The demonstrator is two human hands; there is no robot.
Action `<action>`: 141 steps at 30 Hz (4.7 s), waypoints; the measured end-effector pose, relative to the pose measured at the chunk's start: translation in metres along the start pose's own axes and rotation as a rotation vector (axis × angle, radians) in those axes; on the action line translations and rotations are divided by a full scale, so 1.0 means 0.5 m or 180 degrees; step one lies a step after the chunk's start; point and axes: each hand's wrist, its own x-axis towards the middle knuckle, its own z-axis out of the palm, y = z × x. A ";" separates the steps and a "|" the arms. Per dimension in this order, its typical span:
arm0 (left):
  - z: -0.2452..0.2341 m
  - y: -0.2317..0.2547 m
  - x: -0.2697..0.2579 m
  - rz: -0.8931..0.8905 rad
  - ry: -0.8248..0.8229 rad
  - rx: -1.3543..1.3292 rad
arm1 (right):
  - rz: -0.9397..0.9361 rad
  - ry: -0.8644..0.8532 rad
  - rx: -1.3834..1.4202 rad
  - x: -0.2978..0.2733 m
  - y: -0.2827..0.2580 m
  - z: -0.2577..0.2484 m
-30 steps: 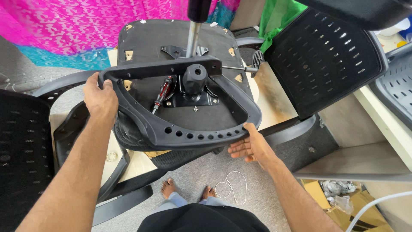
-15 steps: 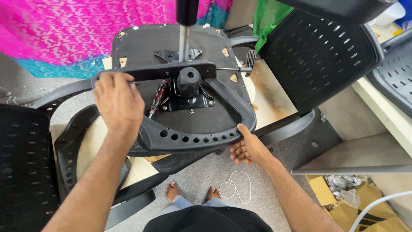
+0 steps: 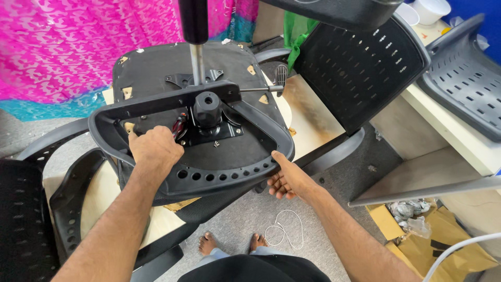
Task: The person assembles an office chair by attaching the seat base to the central gas lift column. They use a screwdriver to tighten screws and secure the base in place.
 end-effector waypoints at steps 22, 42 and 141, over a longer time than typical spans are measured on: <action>0.015 0.016 0.001 0.0324 0.0717 -0.0530 | -0.0052 0.0083 -0.0014 0.019 0.016 0.003; -0.073 -0.024 0.004 0.1544 0.1480 -0.2030 | 0.0028 0.0086 0.0066 0.010 -0.003 0.003; -0.001 0.139 -0.118 0.0809 0.0398 -0.2907 | -0.2931 0.0783 0.1986 0.017 -0.114 0.000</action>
